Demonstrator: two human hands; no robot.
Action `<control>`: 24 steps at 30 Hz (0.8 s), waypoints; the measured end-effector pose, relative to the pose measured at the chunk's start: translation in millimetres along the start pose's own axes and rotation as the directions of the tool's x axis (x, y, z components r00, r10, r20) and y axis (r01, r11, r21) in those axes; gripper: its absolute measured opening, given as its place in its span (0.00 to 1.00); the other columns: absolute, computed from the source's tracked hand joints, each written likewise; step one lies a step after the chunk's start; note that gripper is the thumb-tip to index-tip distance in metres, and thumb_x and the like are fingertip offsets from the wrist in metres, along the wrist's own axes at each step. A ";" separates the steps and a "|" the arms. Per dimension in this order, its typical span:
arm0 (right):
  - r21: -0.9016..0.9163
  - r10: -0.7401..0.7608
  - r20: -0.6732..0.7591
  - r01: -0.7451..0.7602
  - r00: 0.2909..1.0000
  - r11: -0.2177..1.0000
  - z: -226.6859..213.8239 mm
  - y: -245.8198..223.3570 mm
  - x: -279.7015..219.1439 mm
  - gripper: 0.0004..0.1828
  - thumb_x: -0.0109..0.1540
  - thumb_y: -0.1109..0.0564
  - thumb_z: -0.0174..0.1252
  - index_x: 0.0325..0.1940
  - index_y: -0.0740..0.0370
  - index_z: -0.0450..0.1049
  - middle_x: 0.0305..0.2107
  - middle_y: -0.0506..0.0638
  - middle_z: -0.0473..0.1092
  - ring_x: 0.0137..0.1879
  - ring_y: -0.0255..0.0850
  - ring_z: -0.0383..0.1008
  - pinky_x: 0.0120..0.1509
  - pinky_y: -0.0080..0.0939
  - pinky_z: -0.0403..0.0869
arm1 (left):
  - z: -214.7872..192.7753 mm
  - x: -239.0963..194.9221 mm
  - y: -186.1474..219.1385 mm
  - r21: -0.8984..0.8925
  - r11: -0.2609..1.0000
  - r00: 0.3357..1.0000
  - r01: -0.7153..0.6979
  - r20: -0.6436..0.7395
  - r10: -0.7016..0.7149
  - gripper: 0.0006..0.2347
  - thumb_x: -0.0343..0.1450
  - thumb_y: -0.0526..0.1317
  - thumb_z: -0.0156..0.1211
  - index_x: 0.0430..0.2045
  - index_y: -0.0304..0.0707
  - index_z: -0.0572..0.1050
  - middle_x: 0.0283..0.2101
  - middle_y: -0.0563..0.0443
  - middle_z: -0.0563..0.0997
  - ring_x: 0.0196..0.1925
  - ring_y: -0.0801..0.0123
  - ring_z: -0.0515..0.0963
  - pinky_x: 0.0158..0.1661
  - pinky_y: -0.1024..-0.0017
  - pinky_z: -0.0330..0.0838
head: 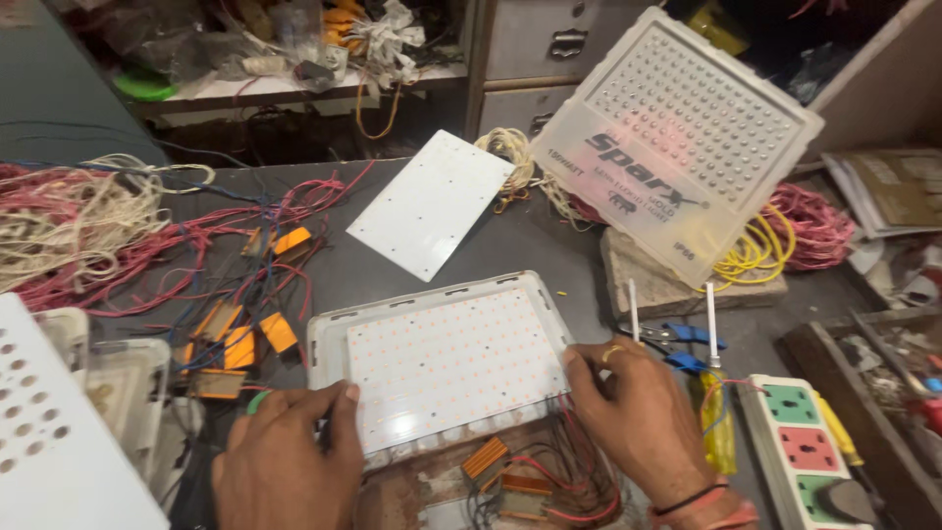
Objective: The person assembles an LED floodlight by placing an LED board into a metal housing, applying adhesive pads, soldering wires, and fitting a perforated cover and clear lens. The unit is handled one at a time on a cluttered workbench.
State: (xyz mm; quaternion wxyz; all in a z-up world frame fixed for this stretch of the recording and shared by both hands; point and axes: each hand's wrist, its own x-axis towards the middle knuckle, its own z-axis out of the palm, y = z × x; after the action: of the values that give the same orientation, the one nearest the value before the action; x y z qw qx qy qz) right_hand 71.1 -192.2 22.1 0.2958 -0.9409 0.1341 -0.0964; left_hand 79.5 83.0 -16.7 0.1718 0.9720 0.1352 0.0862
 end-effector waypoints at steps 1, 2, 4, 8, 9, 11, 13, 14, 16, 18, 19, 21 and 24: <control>0.017 -0.041 -0.032 0.041 0.999 0.999 -0.1 -2.6 0.7 0.15 0.58 0.49 0.62 0.37 0.62 0.83 0.29 0.57 0.77 0.32 0.52 0.80 0.37 0.48 0.75 | -0.2 0.3 0.2 0.007 1.000 1.000 0.019 0.006 -0.019 0.12 0.65 0.55 0.62 0.36 0.61 0.87 0.41 0.56 0.85 0.45 0.55 0.82 0.46 0.54 0.75; 0.029 -0.077 -0.067 0.080 0.995 0.996 -0.7 -4.4 1.5 0.15 0.58 0.49 0.62 0.38 0.62 0.83 0.28 0.56 0.78 0.32 0.50 0.80 0.37 0.47 0.75 | 0.1 0.6 -0.8 0.014 0.999 0.999 0.034 0.014 -0.034 0.12 0.65 0.55 0.62 0.37 0.62 0.86 0.42 0.57 0.85 0.45 0.56 0.83 0.48 0.55 0.75; 0.032 -0.036 -0.089 0.039 0.995 0.999 -4.1 -5.7 0.6 0.16 0.58 0.47 0.64 0.39 0.61 0.83 0.27 0.55 0.78 0.31 0.48 0.78 0.36 0.47 0.74 | 4.4 3.6 -3.9 0.031 0.998 0.998 0.047 0.043 -0.048 0.13 0.65 0.56 0.63 0.38 0.64 0.87 0.43 0.57 0.85 0.46 0.56 0.83 0.50 0.56 0.76; 0.012 0.255 0.000 -0.255 0.967 0.967 -22.7 2.7 1.7 0.20 0.59 0.42 0.66 0.47 0.55 0.82 0.25 0.54 0.79 0.28 0.45 0.77 0.35 0.46 0.74 | 12.8 8.3 -14.2 0.030 0.999 0.996 0.040 0.080 -0.042 0.13 0.67 0.57 0.63 0.39 0.64 0.87 0.42 0.54 0.85 0.47 0.57 0.85 0.52 0.58 0.77; 0.006 0.326 0.035 -0.326 0.945 0.945 -26.9 7.8 2.1 0.21 0.58 0.41 0.66 0.49 0.54 0.81 0.24 0.55 0.79 0.27 0.45 0.78 0.35 0.46 0.75 | 14.6 8.8 -16.0 0.020 0.999 0.996 0.037 0.083 -0.038 0.13 0.67 0.57 0.62 0.39 0.63 0.87 0.42 0.54 0.86 0.47 0.58 0.85 0.53 0.59 0.77; 0.009 0.162 -0.049 -0.161 0.986 0.987 -31.5 21.2 2.8 0.21 0.57 0.45 0.66 0.49 0.57 0.81 0.27 0.53 0.79 0.28 0.41 0.78 0.34 0.44 0.75 | 17.0 10.6 -19.2 0.011 0.999 0.997 0.033 0.070 -0.034 0.13 0.67 0.57 0.63 0.39 0.62 0.87 0.42 0.54 0.86 0.46 0.58 0.85 0.53 0.59 0.77; 0.063 0.096 -0.100 -0.090 0.990 0.994 -40.4 39.1 6.4 0.19 0.57 0.48 0.65 0.48 0.59 0.81 0.28 0.53 0.79 0.29 0.38 0.78 0.34 0.42 0.75 | 19.3 11.1 -19.0 0.018 0.998 0.993 0.053 0.107 -0.054 0.13 0.67 0.56 0.63 0.40 0.62 0.87 0.41 0.53 0.86 0.45 0.59 0.86 0.52 0.60 0.77; 0.125 0.110 -0.106 -0.096 0.988 0.988 -46.6 48.2 11.1 0.18 0.57 0.50 0.64 0.48 0.58 0.81 0.29 0.52 0.80 0.30 0.38 0.77 0.35 0.41 0.76 | 19.3 12.9 -19.0 0.033 0.997 0.987 0.074 0.142 -0.078 0.13 0.68 0.56 0.62 0.42 0.63 0.87 0.41 0.53 0.86 0.43 0.61 0.86 0.52 0.62 0.78; 0.076 0.124 -0.109 -0.116 0.986 0.990 -75.7 71.4 15.4 0.16 0.59 0.53 0.61 0.50 0.57 0.82 0.30 0.52 0.81 0.32 0.36 0.78 0.38 0.40 0.76 | 19.0 15.1 -19.5 0.033 0.996 0.981 0.084 0.175 -0.088 0.14 0.69 0.56 0.62 0.43 0.63 0.86 0.41 0.52 0.86 0.42 0.61 0.87 0.51 0.63 0.78; -0.063 0.181 -0.102 -0.188 0.978 0.980 -105.2 93.2 17.1 0.15 0.62 0.54 0.61 0.51 0.57 0.82 0.32 0.53 0.81 0.33 0.36 0.78 0.40 0.41 0.76 | 17.1 15.5 -22.7 0.007 0.998 0.985 0.062 0.164 -0.063 0.14 0.67 0.56 0.63 0.41 0.62 0.87 0.42 0.52 0.86 0.41 0.60 0.87 0.49 0.61 0.79; -0.093 0.236 -0.100 -0.246 0.966 0.965 -113.5 102.0 17.2 0.15 0.63 0.54 0.62 0.52 0.56 0.82 0.32 0.55 0.80 0.33 0.38 0.77 0.40 0.43 0.76 | 16.8 13.9 -23.5 0.014 0.999 0.988 0.050 0.143 -0.052 0.14 0.67 0.57 0.63 0.40 0.61 0.87 0.41 0.52 0.86 0.42 0.59 0.86 0.49 0.61 0.78; -0.116 0.293 -0.048 -0.297 0.955 0.948 -115.4 114.0 19.1 0.15 0.62 0.54 0.64 0.52 0.55 0.83 0.31 0.55 0.78 0.32 0.38 0.77 0.39 0.43 0.76 | 15.2 12.0 -22.7 0.031 0.999 0.995 0.022 0.096 -0.025 0.14 0.67 0.57 0.64 0.39 0.59 0.88 0.40 0.51 0.86 0.43 0.57 0.85 0.50 0.60 0.78; -0.180 0.366 0.095 -0.346 0.926 0.921 -102.5 120.6 20.2 0.15 0.61 0.53 0.65 0.52 0.52 0.85 0.27 0.54 0.78 0.29 0.37 0.75 0.37 0.41 0.76 | 14.1 11.2 -18.9 -0.021 0.994 0.984 0.111 0.140 -0.107 0.14 0.68 0.57 0.63 0.40 0.59 0.87 0.40 0.51 0.86 0.41 0.60 0.87 0.49 0.61 0.79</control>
State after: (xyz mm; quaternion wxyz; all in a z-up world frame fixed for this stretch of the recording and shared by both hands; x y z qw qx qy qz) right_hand 39.9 -348.0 36.6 0.2397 -0.9256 0.2915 0.0302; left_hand 88.7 99.0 -35.2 0.1992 0.9642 0.1746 0.0108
